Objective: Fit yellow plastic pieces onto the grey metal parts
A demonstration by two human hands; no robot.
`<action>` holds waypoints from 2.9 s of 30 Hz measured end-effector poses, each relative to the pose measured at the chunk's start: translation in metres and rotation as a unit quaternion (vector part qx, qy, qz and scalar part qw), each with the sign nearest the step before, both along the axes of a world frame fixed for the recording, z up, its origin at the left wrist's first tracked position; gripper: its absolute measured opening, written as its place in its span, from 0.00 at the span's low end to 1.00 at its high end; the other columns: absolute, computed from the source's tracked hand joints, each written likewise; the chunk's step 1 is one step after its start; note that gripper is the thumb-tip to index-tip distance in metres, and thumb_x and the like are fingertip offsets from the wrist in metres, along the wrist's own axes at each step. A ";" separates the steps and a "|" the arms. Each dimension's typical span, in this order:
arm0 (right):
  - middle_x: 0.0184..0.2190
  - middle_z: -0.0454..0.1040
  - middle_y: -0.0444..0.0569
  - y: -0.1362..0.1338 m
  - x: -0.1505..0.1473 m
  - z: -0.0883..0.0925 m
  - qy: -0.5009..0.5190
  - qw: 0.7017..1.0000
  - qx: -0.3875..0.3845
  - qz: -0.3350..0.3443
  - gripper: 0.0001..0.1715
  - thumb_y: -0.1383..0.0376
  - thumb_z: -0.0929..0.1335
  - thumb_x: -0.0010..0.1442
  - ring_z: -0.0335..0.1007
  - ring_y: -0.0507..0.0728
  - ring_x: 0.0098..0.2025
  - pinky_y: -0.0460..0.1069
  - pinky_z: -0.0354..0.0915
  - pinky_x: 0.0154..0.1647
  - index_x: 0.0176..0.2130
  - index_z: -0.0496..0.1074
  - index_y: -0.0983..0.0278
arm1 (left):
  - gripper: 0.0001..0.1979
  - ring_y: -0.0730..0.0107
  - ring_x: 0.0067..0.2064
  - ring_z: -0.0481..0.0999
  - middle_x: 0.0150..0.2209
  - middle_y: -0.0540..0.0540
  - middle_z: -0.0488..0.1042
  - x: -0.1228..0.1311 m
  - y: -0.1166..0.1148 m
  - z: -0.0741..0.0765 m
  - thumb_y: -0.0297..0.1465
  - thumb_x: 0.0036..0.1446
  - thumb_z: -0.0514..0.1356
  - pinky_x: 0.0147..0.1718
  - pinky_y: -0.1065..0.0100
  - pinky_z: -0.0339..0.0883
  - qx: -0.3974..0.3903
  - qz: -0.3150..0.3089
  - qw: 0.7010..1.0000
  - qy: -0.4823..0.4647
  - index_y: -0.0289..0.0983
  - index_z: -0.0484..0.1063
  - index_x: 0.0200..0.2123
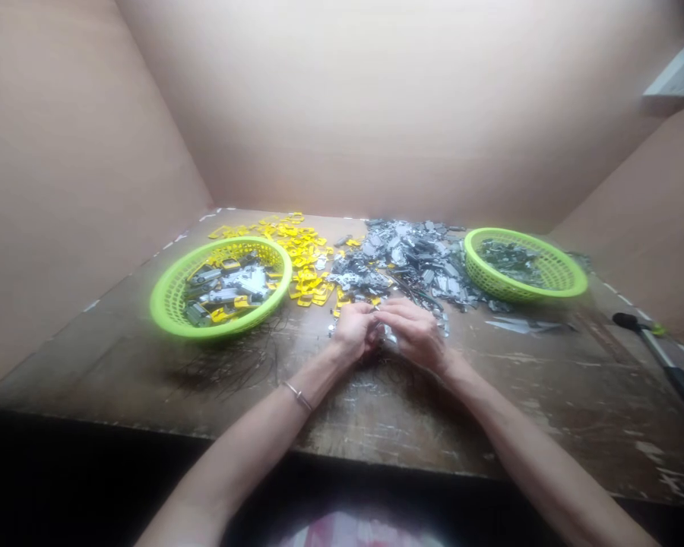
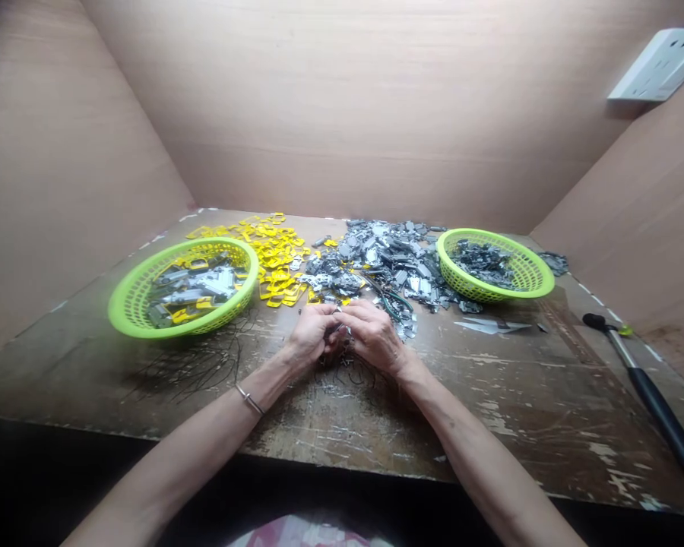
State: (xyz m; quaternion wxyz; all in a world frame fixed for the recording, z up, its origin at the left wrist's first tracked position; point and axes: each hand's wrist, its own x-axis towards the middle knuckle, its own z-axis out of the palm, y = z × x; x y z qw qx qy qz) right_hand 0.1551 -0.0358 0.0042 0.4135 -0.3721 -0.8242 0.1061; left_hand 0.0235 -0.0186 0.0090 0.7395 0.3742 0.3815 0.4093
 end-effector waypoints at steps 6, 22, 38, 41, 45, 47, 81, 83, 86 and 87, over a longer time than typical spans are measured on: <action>0.37 0.66 0.51 -0.006 -0.017 0.009 0.102 0.980 -0.058 -0.164 0.17 0.66 0.63 0.50 0.64 0.55 0.36 0.51 0.62 0.37 0.42 0.65 0.63 | 0.10 0.80 0.20 0.65 0.22 0.51 0.66 0.002 0.001 0.006 0.33 0.42 0.57 0.17 0.76 0.57 0.051 0.110 0.989 -0.088 0.34 0.63 0.28; 0.26 0.70 0.46 -0.010 -0.021 0.007 0.107 0.972 -0.147 -0.149 0.13 0.67 0.58 0.53 0.64 0.52 0.26 0.46 0.59 0.29 0.34 0.69 0.63 | 0.22 0.69 0.41 0.66 0.45 0.46 0.65 0.004 -0.009 0.016 0.29 0.44 0.56 0.33 0.71 0.61 0.186 0.144 0.972 -0.023 0.42 0.60 0.46; 0.13 0.58 0.38 0.000 -0.007 0.017 0.360 0.826 -0.430 -0.052 0.15 0.57 0.63 0.47 0.50 0.44 0.12 0.41 0.51 0.09 0.20 0.60 0.66 | 0.08 0.83 0.14 0.57 0.16 0.52 0.63 -0.001 0.001 -0.007 0.32 0.39 0.58 0.12 0.78 0.49 0.124 0.009 0.992 0.034 0.32 0.66 0.22; 0.14 0.56 0.37 0.004 -0.004 0.011 0.444 0.735 -0.511 0.040 0.14 0.60 0.65 0.46 0.48 0.43 0.12 0.38 0.48 0.08 0.21 0.58 0.66 | 0.08 0.83 0.14 0.58 0.16 0.51 0.64 -0.001 -0.002 -0.005 0.32 0.39 0.58 0.12 0.78 0.48 0.125 0.014 0.992 0.018 0.32 0.67 0.22; 0.14 0.55 0.37 0.008 0.000 0.007 0.478 0.641 -0.588 0.122 0.10 0.66 0.66 0.46 0.47 0.41 0.13 0.36 0.44 0.08 0.23 0.58 0.67 | 0.08 0.82 0.16 0.59 0.16 0.51 0.64 -0.001 -0.005 0.000 0.32 0.39 0.58 0.13 0.78 0.49 0.135 0.010 0.991 0.000 0.31 0.66 0.21; 0.14 0.54 0.37 0.008 0.001 0.006 0.489 0.616 -0.599 0.147 0.09 0.68 0.65 0.47 0.46 0.40 0.13 0.35 0.44 0.08 0.23 0.58 0.68 | 0.08 0.82 0.16 0.60 0.17 0.51 0.65 0.000 -0.007 0.002 0.32 0.40 0.58 0.14 0.78 0.51 0.132 0.007 0.991 -0.015 0.31 0.66 0.21; 0.29 0.61 0.48 0.027 0.044 -0.001 -0.302 0.914 -0.105 -0.249 0.15 0.58 0.59 0.53 0.53 0.52 0.30 0.46 0.46 0.26 0.35 0.71 0.55 | 0.10 0.82 0.12 0.59 0.13 0.55 0.60 0.005 0.000 0.000 0.29 0.36 0.58 0.08 0.80 0.46 0.043 0.126 0.990 0.055 0.33 0.61 0.25; 0.30 0.61 0.48 0.028 0.045 -0.001 -0.296 0.920 -0.093 -0.241 0.14 0.59 0.60 0.53 0.52 0.53 0.31 0.47 0.46 0.27 0.31 0.73 0.57 | 0.09 0.81 0.11 0.58 0.12 0.55 0.61 0.004 0.000 0.001 0.29 0.37 0.57 0.08 0.79 0.46 0.034 0.110 0.991 0.063 0.33 0.61 0.25; 0.30 0.62 0.49 0.030 0.047 -0.001 -0.291 0.923 -0.089 -0.236 0.13 0.60 0.62 0.50 0.52 0.53 0.33 0.47 0.46 0.30 0.24 0.73 0.61 | 0.08 0.80 0.10 0.58 0.12 0.54 0.61 0.002 0.001 0.003 0.29 0.38 0.56 0.08 0.79 0.44 0.018 0.098 0.993 0.070 0.34 0.60 0.25; 0.30 0.62 0.49 0.030 0.047 -0.002 -0.291 0.922 -0.091 -0.238 0.13 0.60 0.62 0.50 0.52 0.53 0.33 0.47 0.46 0.30 0.24 0.72 0.63 | 0.08 0.80 0.10 0.58 0.12 0.54 0.61 0.002 0.001 0.004 0.29 0.39 0.56 0.08 0.79 0.44 0.013 0.098 0.993 0.070 0.34 0.59 0.25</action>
